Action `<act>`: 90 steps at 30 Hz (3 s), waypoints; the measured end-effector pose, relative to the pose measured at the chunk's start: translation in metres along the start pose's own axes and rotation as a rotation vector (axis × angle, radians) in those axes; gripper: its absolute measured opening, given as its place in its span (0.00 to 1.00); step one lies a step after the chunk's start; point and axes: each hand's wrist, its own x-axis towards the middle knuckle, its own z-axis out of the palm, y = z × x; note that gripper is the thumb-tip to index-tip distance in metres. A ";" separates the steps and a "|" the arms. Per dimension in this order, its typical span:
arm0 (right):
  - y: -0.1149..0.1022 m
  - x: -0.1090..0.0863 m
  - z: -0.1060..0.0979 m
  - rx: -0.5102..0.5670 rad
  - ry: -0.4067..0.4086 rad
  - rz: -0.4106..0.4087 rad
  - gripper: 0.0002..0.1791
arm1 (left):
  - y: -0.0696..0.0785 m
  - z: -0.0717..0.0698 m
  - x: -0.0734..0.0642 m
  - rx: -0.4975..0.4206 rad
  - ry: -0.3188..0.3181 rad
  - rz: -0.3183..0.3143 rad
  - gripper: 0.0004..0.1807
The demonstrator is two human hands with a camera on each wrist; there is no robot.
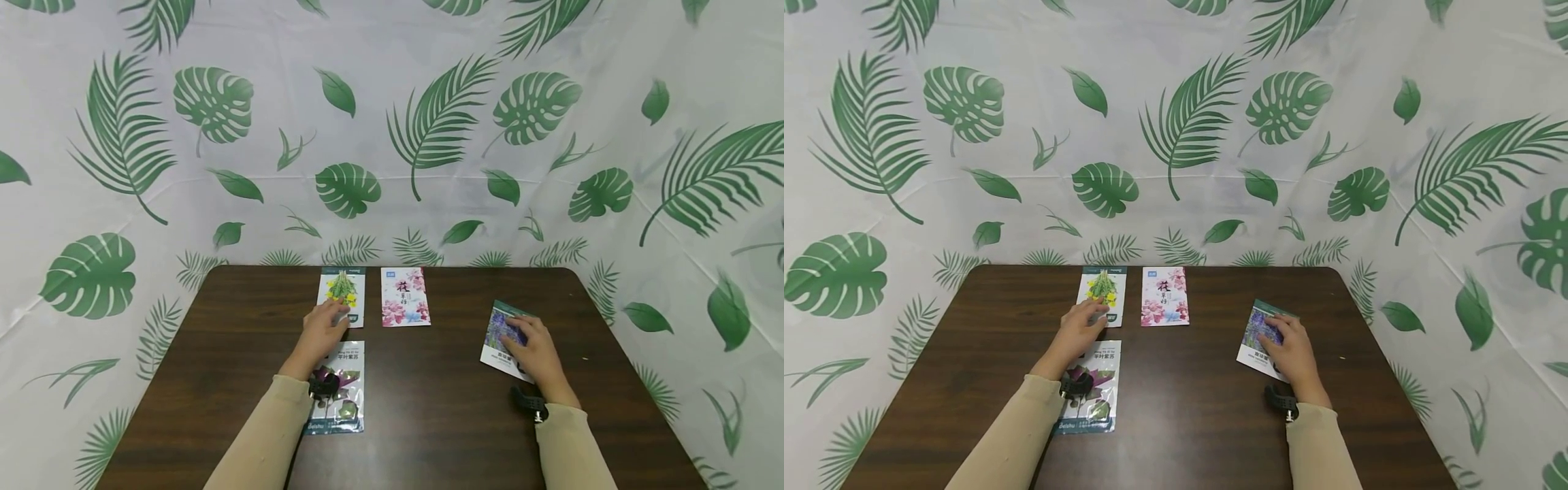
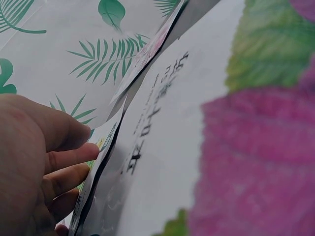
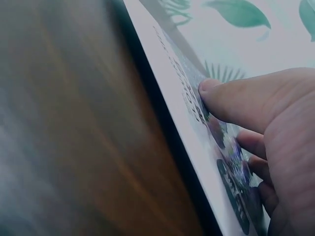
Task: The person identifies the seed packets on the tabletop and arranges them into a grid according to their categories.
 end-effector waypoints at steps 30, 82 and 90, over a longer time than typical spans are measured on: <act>-0.065 -0.011 0.046 0.021 -0.138 -0.214 0.24 | 0.002 -0.002 -0.002 -0.016 0.005 -0.004 0.20; -0.131 -0.039 0.072 0.207 -0.525 -0.467 0.36 | 0.002 0.003 0.003 0.027 0.052 0.005 0.20; -0.130 -0.038 0.072 0.266 -0.561 -0.451 0.35 | 0.000 0.003 0.003 0.052 0.068 0.004 0.16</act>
